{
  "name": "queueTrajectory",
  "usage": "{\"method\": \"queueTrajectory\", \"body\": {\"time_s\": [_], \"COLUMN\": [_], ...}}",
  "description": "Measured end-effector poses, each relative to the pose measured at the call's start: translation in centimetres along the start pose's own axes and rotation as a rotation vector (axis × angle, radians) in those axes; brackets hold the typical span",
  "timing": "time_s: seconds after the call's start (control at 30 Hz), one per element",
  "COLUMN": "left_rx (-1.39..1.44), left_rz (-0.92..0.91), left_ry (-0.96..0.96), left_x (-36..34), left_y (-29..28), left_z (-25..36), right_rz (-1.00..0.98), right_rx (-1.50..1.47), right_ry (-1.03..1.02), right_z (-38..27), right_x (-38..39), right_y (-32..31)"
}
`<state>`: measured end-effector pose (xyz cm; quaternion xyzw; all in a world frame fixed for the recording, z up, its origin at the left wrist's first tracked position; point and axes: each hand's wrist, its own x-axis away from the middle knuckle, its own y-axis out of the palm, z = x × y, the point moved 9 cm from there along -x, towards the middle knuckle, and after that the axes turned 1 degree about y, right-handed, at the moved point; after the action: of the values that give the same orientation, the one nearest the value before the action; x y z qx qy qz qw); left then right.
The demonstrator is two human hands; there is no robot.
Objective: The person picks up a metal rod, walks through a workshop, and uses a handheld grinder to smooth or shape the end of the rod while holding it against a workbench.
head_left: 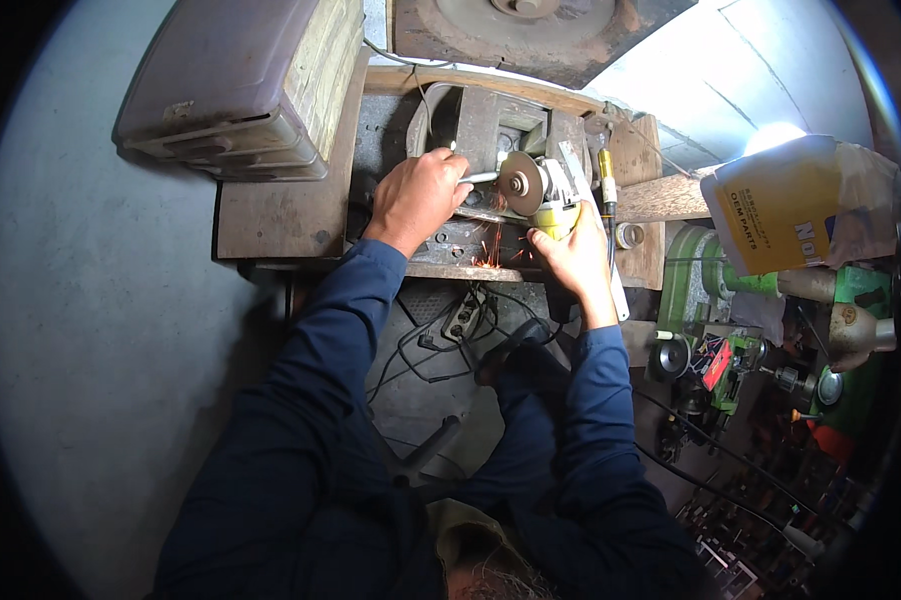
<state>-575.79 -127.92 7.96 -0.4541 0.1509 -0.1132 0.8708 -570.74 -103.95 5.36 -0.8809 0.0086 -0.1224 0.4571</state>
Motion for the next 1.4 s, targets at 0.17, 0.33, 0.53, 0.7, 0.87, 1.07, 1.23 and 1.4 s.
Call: {"method": "queueTrajectory", "body": {"time_s": [0.17,0.33,0.53,0.7,0.87,1.07,1.23,1.4], "left_rx": [0.003,-0.003,0.003,0.002,0.005,0.013,0.011,0.003], "left_rz": [-0.003,-0.009,0.006,0.003,0.003,-0.002,0.0,0.001], "left_ry": [-0.004,-0.011,0.008,-0.007,0.007,-0.011,-0.009,-0.001], "left_x": [-0.1,0.0,0.1,0.0,0.1,0.2,0.2,0.1], "left_y": [0.2,0.2,0.4,0.3,0.1,0.1,0.2,0.3], "left_z": [0.0,0.0,-0.3,-0.1,0.1,0.0,-0.2,-0.2], "right_rz": [0.014,-0.023,-0.002,0.055,0.086,0.071,0.082,0.048], "right_rx": [0.002,-0.008,-0.052,0.025,-0.003,-0.006,0.013,0.029], "right_ry": [0.006,0.026,0.007,-0.063,-0.108,-0.111,-0.1,-0.075], "right_z": [0.6,-0.1,-0.8,-1.4,-1.2,-1.1,0.0,-0.1], "right_x": [-0.1,0.1,0.5,0.5,0.5,0.4,0.3,0.2], "right_y": [0.1,0.0,-0.3,-1.0,-0.9,-0.7,-0.3,-0.3]}}
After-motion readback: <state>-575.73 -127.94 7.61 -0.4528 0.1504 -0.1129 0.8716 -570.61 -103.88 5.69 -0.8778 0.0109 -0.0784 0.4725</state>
